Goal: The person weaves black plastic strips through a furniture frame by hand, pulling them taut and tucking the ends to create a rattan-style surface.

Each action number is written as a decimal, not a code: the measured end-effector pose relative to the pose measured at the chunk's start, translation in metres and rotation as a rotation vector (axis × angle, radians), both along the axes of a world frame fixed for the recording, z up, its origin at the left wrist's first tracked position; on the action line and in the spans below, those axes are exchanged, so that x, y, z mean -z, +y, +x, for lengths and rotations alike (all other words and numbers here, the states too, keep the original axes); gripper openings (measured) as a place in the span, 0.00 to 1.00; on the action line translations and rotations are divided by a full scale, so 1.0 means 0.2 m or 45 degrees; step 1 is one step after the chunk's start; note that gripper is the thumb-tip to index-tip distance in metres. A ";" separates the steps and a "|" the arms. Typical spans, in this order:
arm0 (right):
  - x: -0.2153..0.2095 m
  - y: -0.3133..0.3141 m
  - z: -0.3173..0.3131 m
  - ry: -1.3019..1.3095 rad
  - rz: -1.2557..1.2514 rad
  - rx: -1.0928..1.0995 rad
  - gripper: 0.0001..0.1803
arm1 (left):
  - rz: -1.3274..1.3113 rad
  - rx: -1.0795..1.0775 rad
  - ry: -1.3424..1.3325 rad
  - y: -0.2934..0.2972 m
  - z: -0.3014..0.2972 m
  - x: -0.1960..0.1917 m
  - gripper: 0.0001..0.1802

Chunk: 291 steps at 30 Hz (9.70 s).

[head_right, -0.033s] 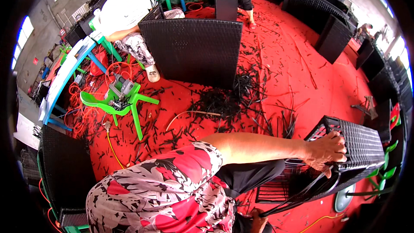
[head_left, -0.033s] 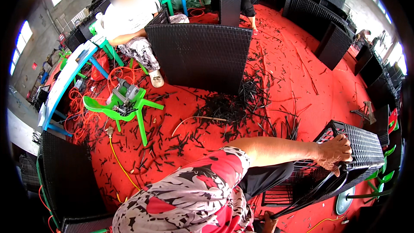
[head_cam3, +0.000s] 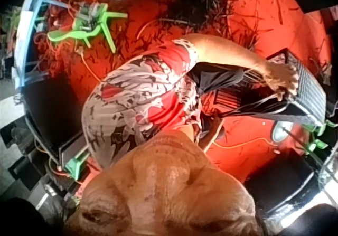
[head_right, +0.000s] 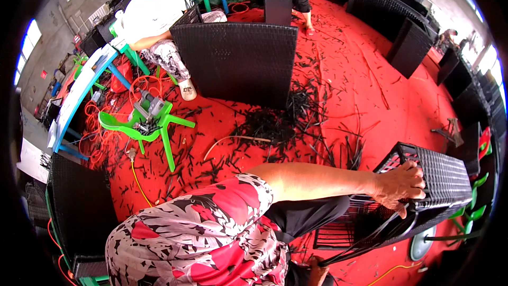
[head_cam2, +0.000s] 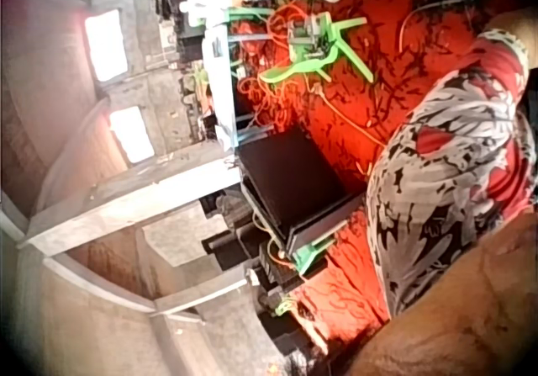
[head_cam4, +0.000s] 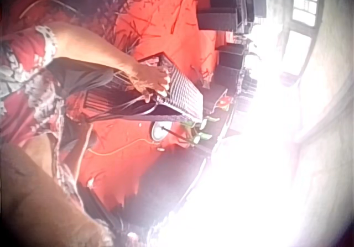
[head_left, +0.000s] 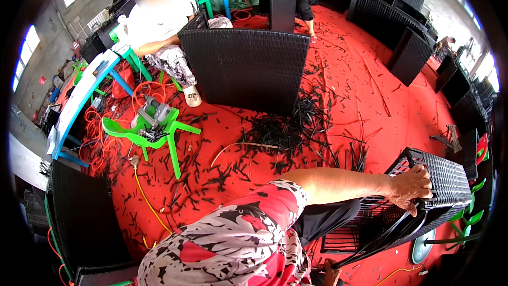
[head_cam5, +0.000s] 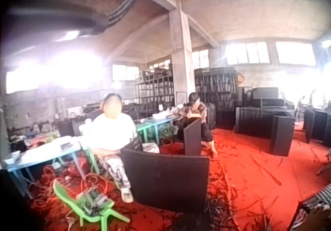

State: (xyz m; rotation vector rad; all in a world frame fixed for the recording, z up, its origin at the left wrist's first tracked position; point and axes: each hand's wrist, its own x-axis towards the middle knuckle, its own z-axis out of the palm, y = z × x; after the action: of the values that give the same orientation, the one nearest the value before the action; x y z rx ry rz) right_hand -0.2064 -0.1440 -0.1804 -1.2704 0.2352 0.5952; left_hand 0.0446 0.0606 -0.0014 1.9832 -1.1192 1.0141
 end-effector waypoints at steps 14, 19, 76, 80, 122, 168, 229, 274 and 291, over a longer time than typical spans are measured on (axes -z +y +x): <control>0.01 -0.04 0.00 -0.072 -0.115 0.141 0.40 | -0.027 -0.017 -0.017 0.02 0.03 0.02 0.41; 0.01 -0.06 0.01 -0.100 -0.176 0.200 0.39 | -0.033 -0.026 -0.038 0.03 0.04 0.03 0.40; -0.03 -0.41 0.47 -0.674 -1.675 0.378 0.36 | 0.143 -0.162 0.006 -0.18 0.02 -0.04 0.35; 0.00 -0.35 0.52 -0.673 -1.705 0.342 0.35 | 0.162 -0.186 -0.011 -0.19 -0.01 -0.03 0.36; 0.10 -0.29 -0.39 -0.731 -1.630 0.849 0.24 | 0.249 0.097 -0.094 -0.18 -0.06 0.12 0.34; -0.11 -0.24 -0.61 -0.535 -1.724 1.059 0.17 | -0.015 0.161 0.061 -0.50 -0.54 0.01 0.15; -0.09 -0.13 -0.32 -0.283 -1.775 1.013 0.33 | -0.214 0.177 1.509 0.63 -0.85 1.01 0.43; 0.02 0.25 0.13 -0.938 -1.390 0.543 0.24 | 0.344 -0.460 1.090 0.20 -0.54 0.78 0.34; 0.05 0.25 0.22 -0.872 -1.371 0.500 0.23 | 0.322 -0.430 1.106 0.20 -0.53 0.76 0.32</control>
State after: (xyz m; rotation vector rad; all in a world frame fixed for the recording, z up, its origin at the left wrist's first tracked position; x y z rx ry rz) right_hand -0.1626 -0.0946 -0.1908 -2.2978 0.2213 -0.4135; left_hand -0.0621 0.0999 -0.1536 2.4795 -0.4454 0.0709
